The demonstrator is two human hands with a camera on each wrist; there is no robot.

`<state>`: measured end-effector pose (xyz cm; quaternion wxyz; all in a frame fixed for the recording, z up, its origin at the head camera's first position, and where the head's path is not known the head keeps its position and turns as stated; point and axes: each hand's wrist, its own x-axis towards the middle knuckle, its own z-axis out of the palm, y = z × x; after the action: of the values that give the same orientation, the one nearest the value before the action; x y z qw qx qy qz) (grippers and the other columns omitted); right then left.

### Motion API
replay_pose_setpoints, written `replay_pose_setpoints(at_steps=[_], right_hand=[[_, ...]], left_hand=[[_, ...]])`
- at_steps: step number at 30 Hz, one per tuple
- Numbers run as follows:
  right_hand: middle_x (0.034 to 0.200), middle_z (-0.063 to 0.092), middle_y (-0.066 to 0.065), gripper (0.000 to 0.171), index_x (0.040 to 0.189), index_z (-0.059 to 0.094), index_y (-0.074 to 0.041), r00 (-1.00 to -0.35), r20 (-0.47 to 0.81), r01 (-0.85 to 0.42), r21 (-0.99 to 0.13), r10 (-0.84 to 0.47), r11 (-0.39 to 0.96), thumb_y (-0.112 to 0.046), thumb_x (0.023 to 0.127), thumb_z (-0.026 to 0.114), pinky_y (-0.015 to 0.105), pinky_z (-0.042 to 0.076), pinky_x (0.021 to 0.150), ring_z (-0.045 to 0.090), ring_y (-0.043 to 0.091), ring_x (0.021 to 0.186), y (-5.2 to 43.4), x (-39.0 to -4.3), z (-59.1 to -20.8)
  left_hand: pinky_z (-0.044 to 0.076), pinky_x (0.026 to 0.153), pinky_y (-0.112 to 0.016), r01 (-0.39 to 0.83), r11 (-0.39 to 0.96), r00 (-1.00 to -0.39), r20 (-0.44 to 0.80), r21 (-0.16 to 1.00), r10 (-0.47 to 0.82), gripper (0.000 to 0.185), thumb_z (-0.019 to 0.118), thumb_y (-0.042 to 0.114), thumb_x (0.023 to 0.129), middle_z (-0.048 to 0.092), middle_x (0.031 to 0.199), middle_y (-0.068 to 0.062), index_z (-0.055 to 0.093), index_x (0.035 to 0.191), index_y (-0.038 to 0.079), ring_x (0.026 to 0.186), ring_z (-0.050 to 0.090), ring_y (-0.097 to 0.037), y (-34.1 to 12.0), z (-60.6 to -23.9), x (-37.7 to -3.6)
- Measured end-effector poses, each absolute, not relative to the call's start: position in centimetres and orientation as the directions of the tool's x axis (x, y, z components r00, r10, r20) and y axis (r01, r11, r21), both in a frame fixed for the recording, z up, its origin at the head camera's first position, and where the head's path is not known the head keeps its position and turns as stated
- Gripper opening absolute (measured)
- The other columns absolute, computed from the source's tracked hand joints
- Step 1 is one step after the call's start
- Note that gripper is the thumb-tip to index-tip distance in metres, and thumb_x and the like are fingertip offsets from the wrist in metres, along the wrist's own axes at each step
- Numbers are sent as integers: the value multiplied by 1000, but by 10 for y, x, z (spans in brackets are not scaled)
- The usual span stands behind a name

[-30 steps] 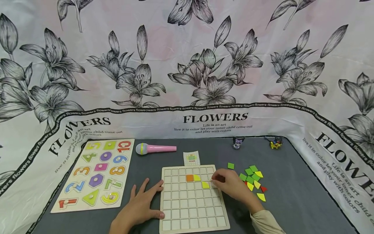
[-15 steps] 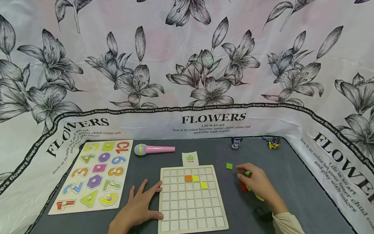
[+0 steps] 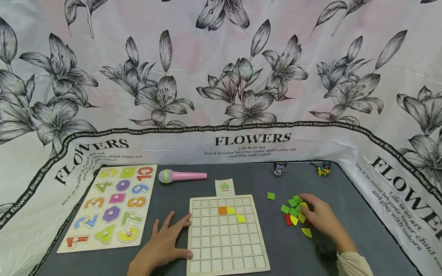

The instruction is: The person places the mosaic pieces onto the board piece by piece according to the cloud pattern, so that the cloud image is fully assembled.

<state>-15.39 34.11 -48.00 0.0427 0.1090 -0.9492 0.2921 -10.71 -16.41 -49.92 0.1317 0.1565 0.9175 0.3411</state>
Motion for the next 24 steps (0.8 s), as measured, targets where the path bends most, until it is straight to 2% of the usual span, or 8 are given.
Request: replay_pose_setpoints(at_steps=[6, 15, 20, 24], right_hand=[[131, 64, 35, 31, 130, 67, 13, -973, 128, -230, -505, -191, 832, 5, 100, 64, 75, 46, 101, 60, 56, 123, 351, -154, -485], [117, 68, 28, 27, 114, 74, 12, -972, 134, -230, -414, -191, 881, 2, 90, 78, 68, 52, 90, 62, 51, 108, 360, -159, -490], [98, 67, 16, 17, 101, 76, 6, -981, 119, -184, -376, -150, 908, -1, 87, 83, 58, 57, 78, 65, 37, 89, 362, -161, -490], [89, 65, 11, 5, 93, 73, 5, -980, 139, -184, -353, -143, 917, 3, 91, 77, 52, 58, 70, 63, 30, 80, 361, -162, -488]], left_hand=[[-7, 118, -80, 181, 728, -918, -153, 661, 366, 113, 96, 47, 70, 58, 155, 0, 43, 166, 18, 160, 11, -51, -163, -496, -107], [-8, 119, -78, 165, 740, -919, -171, 652, 356, 113, 96, 47, 70, 56, 157, 0, 44, 166, 19, 160, 11, -49, -163, -495, -106], [-9, 119, -78, 164, 735, -917, -173, 658, 359, 113, 96, 47, 70, 55, 158, -1, 43, 166, 19, 160, 10, -50, -163, -494, -106], [-9, 118, -78, 172, 728, -916, -164, 663, 366, 113, 96, 47, 71, 57, 156, 0, 43, 166, 19, 160, 10, -50, -164, -495, -106]])
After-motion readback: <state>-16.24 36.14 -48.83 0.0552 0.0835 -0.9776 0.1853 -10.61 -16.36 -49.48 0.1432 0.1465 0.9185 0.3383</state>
